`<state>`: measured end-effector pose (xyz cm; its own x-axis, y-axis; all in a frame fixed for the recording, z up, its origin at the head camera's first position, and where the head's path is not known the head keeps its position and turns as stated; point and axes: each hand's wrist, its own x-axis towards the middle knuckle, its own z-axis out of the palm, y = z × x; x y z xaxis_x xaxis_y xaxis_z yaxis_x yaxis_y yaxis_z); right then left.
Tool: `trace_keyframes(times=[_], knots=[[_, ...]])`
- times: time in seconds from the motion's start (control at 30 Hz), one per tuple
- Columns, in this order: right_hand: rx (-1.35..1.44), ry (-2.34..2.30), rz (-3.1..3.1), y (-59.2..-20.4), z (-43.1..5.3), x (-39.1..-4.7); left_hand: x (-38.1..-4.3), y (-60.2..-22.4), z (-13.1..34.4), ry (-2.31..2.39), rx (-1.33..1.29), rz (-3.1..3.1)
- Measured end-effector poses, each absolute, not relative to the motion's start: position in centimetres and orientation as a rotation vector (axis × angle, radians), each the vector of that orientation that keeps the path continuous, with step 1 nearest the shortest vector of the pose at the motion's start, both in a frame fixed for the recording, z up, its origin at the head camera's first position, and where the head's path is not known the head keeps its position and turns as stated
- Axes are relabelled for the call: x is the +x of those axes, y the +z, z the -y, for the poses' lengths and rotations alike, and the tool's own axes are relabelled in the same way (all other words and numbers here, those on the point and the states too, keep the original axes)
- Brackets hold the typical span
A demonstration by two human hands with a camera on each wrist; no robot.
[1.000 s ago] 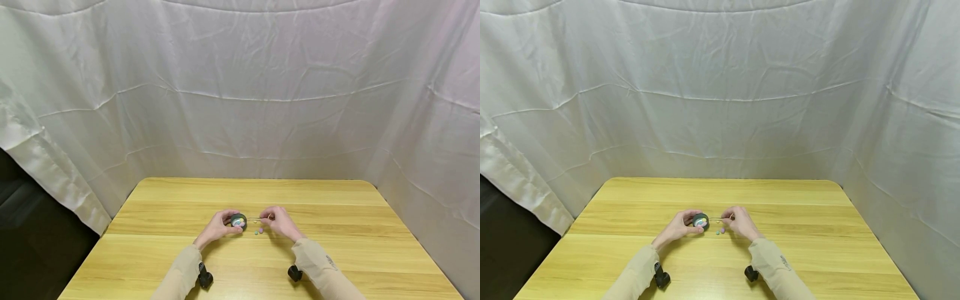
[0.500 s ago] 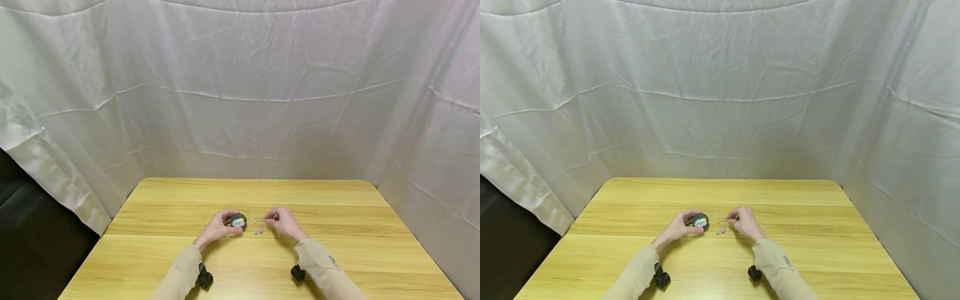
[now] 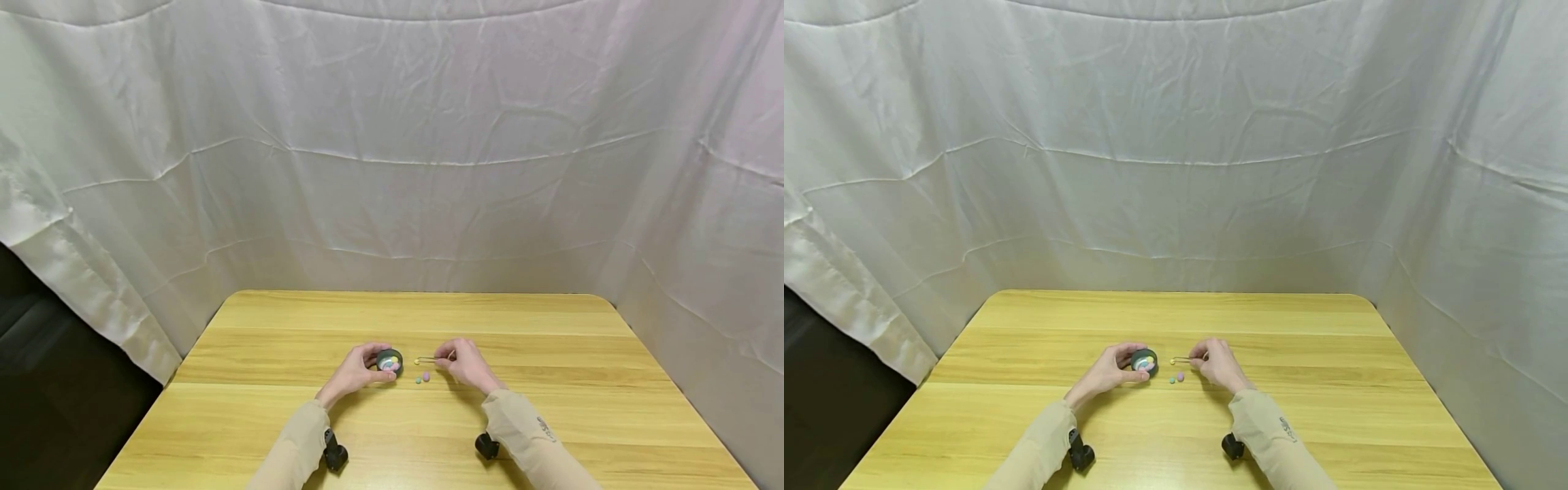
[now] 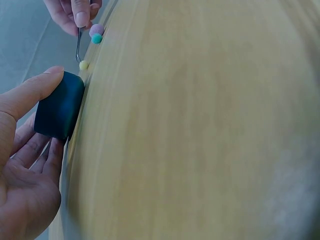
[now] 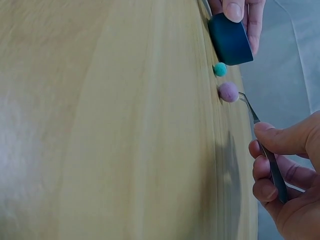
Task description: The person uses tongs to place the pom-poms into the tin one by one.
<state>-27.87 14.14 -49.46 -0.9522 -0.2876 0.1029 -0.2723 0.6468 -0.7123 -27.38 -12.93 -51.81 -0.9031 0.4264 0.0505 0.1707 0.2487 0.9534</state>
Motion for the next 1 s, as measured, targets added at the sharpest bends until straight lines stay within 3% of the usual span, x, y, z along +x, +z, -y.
trace_keyframes(times=[1.0], knots=[[-0.445, -1.175, -2.848, -49.65, -13.66, -27.98, -27.29, -51.64, 12.93, 1.708, 0.555, -2.300]])
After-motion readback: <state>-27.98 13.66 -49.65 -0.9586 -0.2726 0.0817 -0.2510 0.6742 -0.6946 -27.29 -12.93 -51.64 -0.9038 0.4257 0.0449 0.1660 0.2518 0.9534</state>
